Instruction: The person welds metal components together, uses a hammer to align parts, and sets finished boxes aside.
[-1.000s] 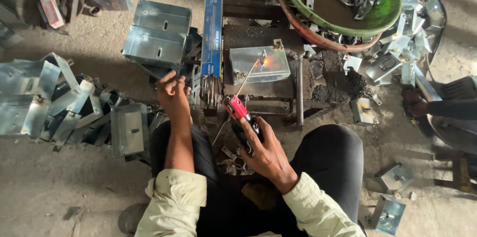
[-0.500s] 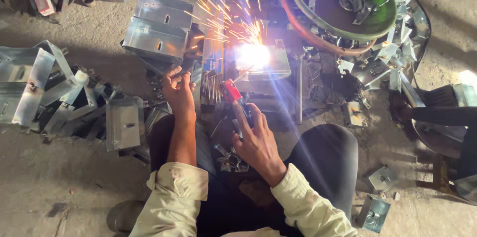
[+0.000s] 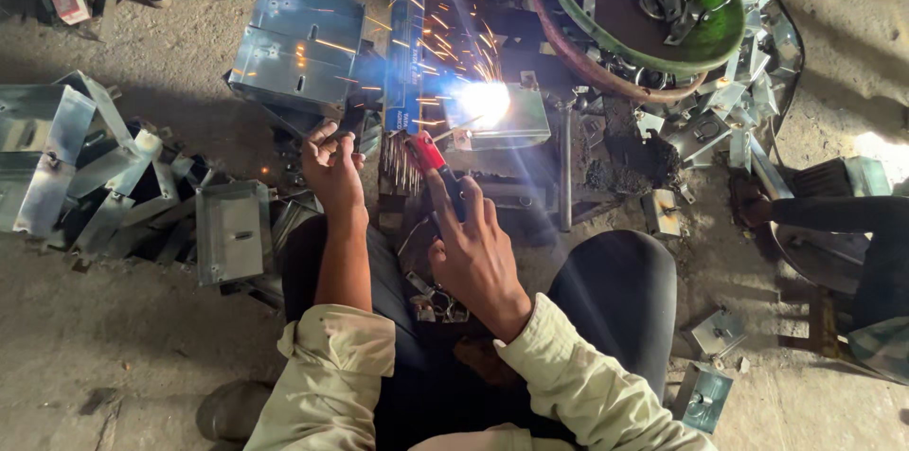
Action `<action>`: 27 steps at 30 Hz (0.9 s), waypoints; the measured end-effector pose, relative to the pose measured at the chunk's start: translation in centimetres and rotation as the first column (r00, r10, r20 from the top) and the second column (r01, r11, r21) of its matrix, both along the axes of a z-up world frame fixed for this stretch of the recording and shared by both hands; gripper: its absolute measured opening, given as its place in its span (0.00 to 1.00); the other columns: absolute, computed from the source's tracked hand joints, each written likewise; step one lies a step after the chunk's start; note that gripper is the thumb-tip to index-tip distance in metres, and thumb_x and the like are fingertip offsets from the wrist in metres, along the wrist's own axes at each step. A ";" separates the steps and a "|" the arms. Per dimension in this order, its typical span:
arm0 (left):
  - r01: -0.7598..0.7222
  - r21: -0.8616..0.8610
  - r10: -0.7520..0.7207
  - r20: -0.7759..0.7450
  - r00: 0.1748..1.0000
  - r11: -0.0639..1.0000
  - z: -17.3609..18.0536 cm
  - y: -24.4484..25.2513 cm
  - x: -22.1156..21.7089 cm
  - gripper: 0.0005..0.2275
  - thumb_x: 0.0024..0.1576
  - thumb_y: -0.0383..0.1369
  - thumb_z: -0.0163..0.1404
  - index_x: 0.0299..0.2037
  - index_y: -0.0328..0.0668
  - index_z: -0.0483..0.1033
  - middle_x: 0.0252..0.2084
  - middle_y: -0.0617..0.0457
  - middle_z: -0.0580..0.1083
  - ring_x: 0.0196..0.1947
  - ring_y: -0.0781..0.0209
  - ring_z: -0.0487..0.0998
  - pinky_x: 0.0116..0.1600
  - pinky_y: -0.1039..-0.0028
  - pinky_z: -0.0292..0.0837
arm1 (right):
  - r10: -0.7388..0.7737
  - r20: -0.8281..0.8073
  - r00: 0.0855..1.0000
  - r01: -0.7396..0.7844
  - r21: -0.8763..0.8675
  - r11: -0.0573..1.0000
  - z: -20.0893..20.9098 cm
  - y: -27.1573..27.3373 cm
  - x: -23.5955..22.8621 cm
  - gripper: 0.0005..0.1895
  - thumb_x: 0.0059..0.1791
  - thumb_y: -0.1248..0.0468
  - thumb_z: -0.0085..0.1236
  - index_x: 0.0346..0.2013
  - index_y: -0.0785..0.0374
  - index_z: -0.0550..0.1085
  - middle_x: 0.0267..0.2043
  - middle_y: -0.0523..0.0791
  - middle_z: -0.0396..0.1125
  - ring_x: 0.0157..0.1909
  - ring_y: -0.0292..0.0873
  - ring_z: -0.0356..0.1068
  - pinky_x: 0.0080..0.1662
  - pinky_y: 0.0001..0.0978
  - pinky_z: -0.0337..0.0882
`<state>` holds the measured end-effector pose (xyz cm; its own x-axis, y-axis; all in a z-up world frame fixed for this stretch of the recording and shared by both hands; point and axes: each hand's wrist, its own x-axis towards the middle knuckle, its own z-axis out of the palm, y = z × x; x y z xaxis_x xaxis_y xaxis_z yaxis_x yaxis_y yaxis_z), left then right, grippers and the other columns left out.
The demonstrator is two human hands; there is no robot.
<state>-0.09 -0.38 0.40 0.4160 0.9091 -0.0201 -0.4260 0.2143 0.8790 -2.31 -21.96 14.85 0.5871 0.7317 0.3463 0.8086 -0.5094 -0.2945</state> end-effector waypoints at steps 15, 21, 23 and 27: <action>-0.012 -0.055 0.009 -0.053 0.999 0.998 -0.3 0.5 -0.3 0.12 0.58 0.24 0.54 0.51 0.38 0.71 0.41 0.52 0.74 0.27 0.68 0.72 0.34 0.79 0.68 | 0.001 -0.030 1.000 -0.002 -0.022 1.000 0.7 -0.1 -0.3 0.52 0.36 0.70 0.62 0.74 0.56 0.54 0.63 0.59 0.56 0.54 0.62 0.65 0.43 0.48 0.75; -0.012 -0.039 0.013 0.018 1.000 0.999 -1.0 0.8 -0.1 0.12 0.60 0.24 0.54 0.52 0.40 0.71 0.43 0.52 0.73 0.33 0.70 0.72 0.35 0.79 0.69 | -0.013 0.010 1.000 0.013 -0.031 0.999 0.6 0.0 -0.2 0.52 0.36 0.71 0.61 0.74 0.55 0.54 0.63 0.59 0.56 0.54 0.63 0.66 0.43 0.48 0.76; 0.007 -0.007 -0.006 0.037 0.999 1.000 -0.8 0.7 -0.5 0.11 0.62 0.24 0.54 0.53 0.40 0.72 0.43 0.53 0.71 0.31 0.69 0.70 0.36 0.80 0.67 | -0.028 0.039 0.999 0.029 -0.032 0.999 0.6 0.1 -0.2 0.52 0.36 0.72 0.60 0.74 0.54 0.54 0.63 0.59 0.56 0.53 0.63 0.66 0.41 0.48 0.76; -0.016 -0.054 0.013 -0.058 0.998 0.998 -0.3 0.7 -0.8 0.11 0.59 0.25 0.52 0.51 0.43 0.71 0.44 0.52 0.75 0.34 0.67 0.72 0.36 0.79 0.69 | 0.006 -0.007 1.000 -0.006 0.001 1.000 0.5 -0.3 -0.1 0.51 0.38 0.69 0.63 0.74 0.56 0.55 0.63 0.59 0.57 0.53 0.61 0.67 0.44 0.48 0.76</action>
